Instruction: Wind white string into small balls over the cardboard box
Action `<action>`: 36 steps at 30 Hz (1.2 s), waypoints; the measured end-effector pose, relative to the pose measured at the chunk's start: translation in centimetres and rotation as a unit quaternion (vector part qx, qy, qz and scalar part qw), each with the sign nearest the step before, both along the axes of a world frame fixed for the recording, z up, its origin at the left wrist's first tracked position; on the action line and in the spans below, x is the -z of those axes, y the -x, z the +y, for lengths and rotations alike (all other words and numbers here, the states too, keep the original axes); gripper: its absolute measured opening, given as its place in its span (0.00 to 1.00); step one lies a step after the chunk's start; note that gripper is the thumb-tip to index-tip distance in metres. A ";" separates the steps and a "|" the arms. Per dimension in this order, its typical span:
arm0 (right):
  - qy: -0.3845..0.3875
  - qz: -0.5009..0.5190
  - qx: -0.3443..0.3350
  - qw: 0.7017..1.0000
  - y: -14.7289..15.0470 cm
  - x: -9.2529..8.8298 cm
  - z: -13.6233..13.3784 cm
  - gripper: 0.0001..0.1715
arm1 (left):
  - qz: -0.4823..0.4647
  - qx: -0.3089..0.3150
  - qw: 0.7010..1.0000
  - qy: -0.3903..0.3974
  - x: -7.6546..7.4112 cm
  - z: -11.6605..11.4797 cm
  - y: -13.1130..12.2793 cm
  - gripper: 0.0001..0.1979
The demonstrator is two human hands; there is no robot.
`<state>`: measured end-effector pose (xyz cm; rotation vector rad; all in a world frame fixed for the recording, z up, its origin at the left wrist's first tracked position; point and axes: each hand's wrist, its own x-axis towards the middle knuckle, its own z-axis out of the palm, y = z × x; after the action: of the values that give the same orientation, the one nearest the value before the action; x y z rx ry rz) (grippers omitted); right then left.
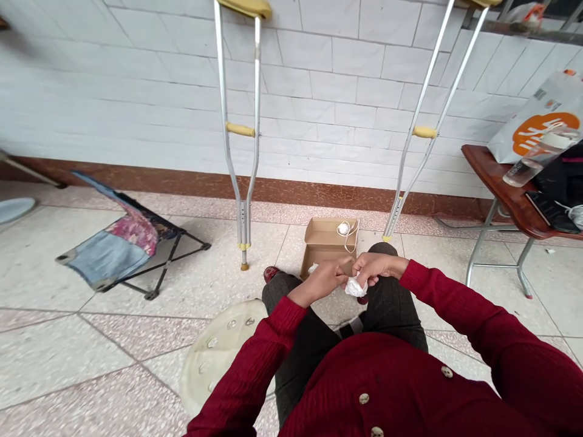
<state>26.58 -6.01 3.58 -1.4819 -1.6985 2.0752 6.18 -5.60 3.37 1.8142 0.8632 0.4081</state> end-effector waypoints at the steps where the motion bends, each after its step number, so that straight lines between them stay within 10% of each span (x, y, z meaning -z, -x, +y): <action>1: -0.037 -0.042 0.002 0.998 0.1 0.5 -0.1 0.11 | 0.010 0.000 1.000 -0.022 -0.2 0.1 -0.3 0.18; 7: -0.212 -0.047 0.298 0.929 0.0 2.8 1.1 0.10 | -0.056 -0.029 0.998 0.017 -0.5 -0.8 -1.9 0.14; 11: -0.344 -0.003 0.387 0.855 -1.4 1.0 2.8 0.13 | -0.119 -0.171 0.978 0.026 -1.2 -0.1 -1.2 0.18; 14: -0.397 0.006 0.352 0.848 -1.8 -1.3 3.2 0.15 | -0.148 -0.251 0.954 -0.064 -3.2 1.8 -0.8 0.22; 18: -0.403 0.019 0.311 0.861 -1.1 -2.9 2.2 0.13 | -0.199 -0.154 0.968 -0.006 -4.6 3.1 -2.4 0.33; 23: -0.367 0.013 0.242 0.898 -0.9 -2.5 0.6 0.13 | -0.246 -0.095 0.948 0.177 -2.0 1.1 -4.8 0.39; 27: -0.261 0.063 0.121 0.956 -6.2 -3.6 1.5 0.25 | -0.233 -0.133 0.938 0.221 0.1 -0.6 -3.7 0.33; 29: -0.363 -0.049 0.264 0.892 -12.2 -5.1 2.7 0.22 | -0.220 -0.171 0.934 0.226 1.0 -1.2 -2.2 0.32; 32: -0.487 -0.303 0.489 0.658 -24.0 -7.8 3.6 0.20 | -0.197 -0.239 0.922 0.230 2.5 -2.2 0.5 0.34; 34: -0.510 -0.444 0.497 0.543 -31.3 -9.2 3.0 0.22 | -0.185 -0.265 0.915 0.243 3.5 -2.7 2.1 0.34; 36: -0.489 -0.552 0.458 0.496 -36.6 -9.9 1.6 0.23 | -0.178 -0.290 0.905 0.254 4.4 -3.2 3.2 0.35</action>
<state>63.15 -4.42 13.49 -2.2987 -1.0983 -0.5956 3.00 -8.78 -0.99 0.9403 1.1154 0.7808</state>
